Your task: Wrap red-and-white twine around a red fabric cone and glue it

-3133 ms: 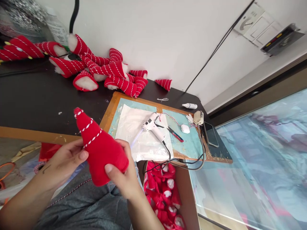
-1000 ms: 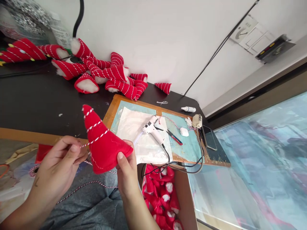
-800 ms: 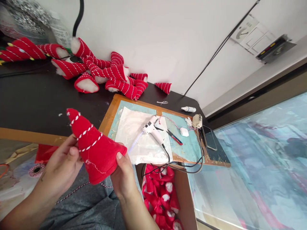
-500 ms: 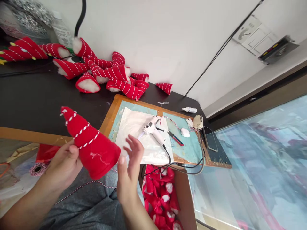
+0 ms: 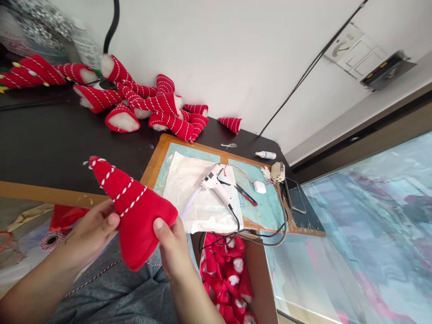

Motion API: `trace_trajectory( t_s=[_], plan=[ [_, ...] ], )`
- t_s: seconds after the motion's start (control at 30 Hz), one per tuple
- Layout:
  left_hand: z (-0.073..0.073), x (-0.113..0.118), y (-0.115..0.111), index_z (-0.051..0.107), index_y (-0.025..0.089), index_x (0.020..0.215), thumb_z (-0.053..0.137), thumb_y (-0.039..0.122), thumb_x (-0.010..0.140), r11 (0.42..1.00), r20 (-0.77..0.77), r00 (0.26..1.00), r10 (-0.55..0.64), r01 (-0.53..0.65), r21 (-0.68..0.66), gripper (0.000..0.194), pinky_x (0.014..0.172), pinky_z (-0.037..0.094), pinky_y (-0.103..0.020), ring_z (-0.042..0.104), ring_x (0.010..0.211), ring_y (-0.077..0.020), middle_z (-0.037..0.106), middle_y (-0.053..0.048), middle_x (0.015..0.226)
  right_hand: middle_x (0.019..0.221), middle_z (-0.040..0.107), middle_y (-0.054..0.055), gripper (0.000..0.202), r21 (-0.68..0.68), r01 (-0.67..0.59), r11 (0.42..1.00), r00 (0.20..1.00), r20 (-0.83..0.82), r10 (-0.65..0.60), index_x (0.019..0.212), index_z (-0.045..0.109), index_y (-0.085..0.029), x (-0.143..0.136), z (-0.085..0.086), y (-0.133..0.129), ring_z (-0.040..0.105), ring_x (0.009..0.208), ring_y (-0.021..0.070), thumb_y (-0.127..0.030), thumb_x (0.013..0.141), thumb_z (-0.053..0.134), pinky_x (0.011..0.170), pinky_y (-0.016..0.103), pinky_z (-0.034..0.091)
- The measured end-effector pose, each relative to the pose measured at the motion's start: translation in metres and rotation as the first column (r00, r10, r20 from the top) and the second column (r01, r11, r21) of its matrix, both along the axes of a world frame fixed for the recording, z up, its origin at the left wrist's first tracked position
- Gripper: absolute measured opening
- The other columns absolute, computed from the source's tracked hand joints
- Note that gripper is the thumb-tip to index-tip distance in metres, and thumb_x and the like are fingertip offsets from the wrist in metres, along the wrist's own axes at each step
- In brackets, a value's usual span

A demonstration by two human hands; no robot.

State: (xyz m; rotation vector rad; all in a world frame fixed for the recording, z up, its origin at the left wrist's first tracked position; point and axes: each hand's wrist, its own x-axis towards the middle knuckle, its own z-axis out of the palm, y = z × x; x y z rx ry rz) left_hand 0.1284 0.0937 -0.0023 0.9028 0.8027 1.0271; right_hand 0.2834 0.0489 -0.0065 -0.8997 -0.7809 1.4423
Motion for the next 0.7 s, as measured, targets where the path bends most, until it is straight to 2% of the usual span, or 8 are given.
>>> trace_trajectory(
  t_s=[0.13, 0.23, 0.3, 0.37, 0.47, 0.57, 0.63, 0.7],
  plan=[
    [-0.004, -0.002, -0.001, 0.08, 0.023, 0.097, 0.094, 0.069, 0.065, 1.0, -0.009, 1.0, -0.025, 0.025, -0.005, 0.058, 0.085, 0.065, -0.034, 0.079, 0.097, -0.0287, 0.083, -0.011, 0.102, 0.112, 0.082, 0.013, 0.07, -0.072, -0.083, 0.994, 0.996, -0.044, 0.079, 0.122, 0.075, -0.02, -0.001, -0.001, 0.001, 0.075, 0.12, 0.0364, -0.081, 0.094, 0.055, 0.101, 0.055, 0.062],
    [-0.006, -0.001, -0.003, 0.081, 0.024, 0.104, 0.095, 0.063, 0.069, 0.999, 0.006, 0.999, 0.035, -0.035, -0.007, 0.054, 0.087, 0.065, -0.034, 0.079, 0.096, -0.0277, 0.083, -0.009, 0.103, 0.137, 0.074, 0.012, 0.073, 0.028, 0.005, 1.0, 0.996, 0.092, -0.008, 0.138, 0.066, -0.024, 0.005, 0.002, -0.004, 0.066, 0.136, 0.0322, -0.081, 0.1, 0.043, 0.117, 0.055, 0.052],
    [-0.005, 0.001, -0.003, 0.081, 0.024, 0.107, 0.096, 0.061, 0.069, 0.997, 0.0, 0.997, 0.081, -0.081, -0.003, 0.054, 0.089, 0.065, -0.035, 0.078, 0.099, -0.0286, 0.083, -0.009, 0.105, 0.16, 0.056, 0.01, 0.076, 0.198, 0.063, 0.978, 0.959, 0.259, -0.114, 0.154, 0.052, -0.03, 0.01, 0.004, -0.008, 0.054, 0.149, 0.0309, -0.08, 0.097, 0.053, 0.126, 0.055, 0.042],
    [-0.003, 0.003, -0.002, 0.081, 0.024, 0.106, 0.096, 0.061, 0.068, 0.993, -0.009, 0.993, 0.121, -0.121, 0.0, 0.055, 0.088, 0.065, -0.035, 0.078, 0.101, -0.0296, 0.082, -0.009, 0.104, 0.169, 0.043, 0.01, 0.087, 0.361, 0.022, 0.932, 0.883, 0.431, -0.188, 0.16, 0.042, -0.033, 0.013, 0.005, -0.011, 0.044, 0.156, 0.0334, -0.071, 0.089, 0.074, 0.13, 0.057, 0.035],
    [0.0, 0.005, 0.0, 0.081, 0.024, 0.103, 0.097, 0.063, 0.066, 0.993, -0.002, 0.993, 0.122, -0.122, 0.007, 0.057, 0.085, 0.065, -0.035, 0.078, 0.099, -0.0299, 0.082, -0.01, 0.102, 0.158, 0.054, 0.01, 0.079, 0.435, 0.007, 0.901, 0.792, 0.547, -0.27, 0.152, 0.05, -0.032, 0.013, 0.005, -0.01, 0.05, 0.149, 0.0334, -0.045, 0.084, 0.088, 0.126, 0.057, 0.04],
    [-0.001, 0.003, 0.001, 0.08, 0.023, 0.102, 0.097, 0.064, 0.064, 0.996, -0.021, 0.996, 0.091, -0.091, 0.026, 0.058, 0.077, 0.065, -0.032, 0.077, 0.089, -0.0272, 0.081, -0.009, 0.096, 0.134, 0.07, 0.007, 0.06, 0.318, 0.097, 0.943, 0.872, 0.429, -0.235, 0.135, 0.061, -0.03, 0.012, 0.006, -0.005, 0.068, 0.121, 0.0288, -0.045, 0.083, 0.088, 0.107, 0.048, 0.056],
    [-0.003, 0.001, 0.001, 0.08, 0.022, 0.103, 0.097, 0.065, 0.065, 0.999, -0.025, 0.999, 0.046, -0.045, 0.024, 0.059, 0.069, 0.063, -0.029, 0.076, 0.08, -0.0248, 0.08, -0.009, 0.092, 0.122, 0.075, 0.006, 0.057, 0.184, 0.078, 0.98, 0.956, 0.264, -0.126, 0.128, 0.065, -0.028, 0.012, 0.008, -0.002, 0.072, 0.109, 0.028, -0.053, 0.082, 0.087, 0.1, 0.046, 0.059],
    [-0.005, -0.001, 0.001, 0.08, 0.022, 0.102, 0.096, 0.067, 0.064, 1.0, -0.004, 1.0, -0.003, 0.003, -0.01, 0.061, 0.066, 0.063, -0.03, 0.075, 0.075, -0.0239, 0.08, -0.009, 0.089, 0.119, 0.077, 0.007, 0.056, 0.064, 0.022, 0.998, 0.996, 0.09, -0.028, 0.125, 0.069, -0.026, 0.01, 0.007, 0.0, 0.073, 0.11, 0.0299, -0.061, 0.084, 0.082, 0.103, 0.048, 0.058]
  ],
)
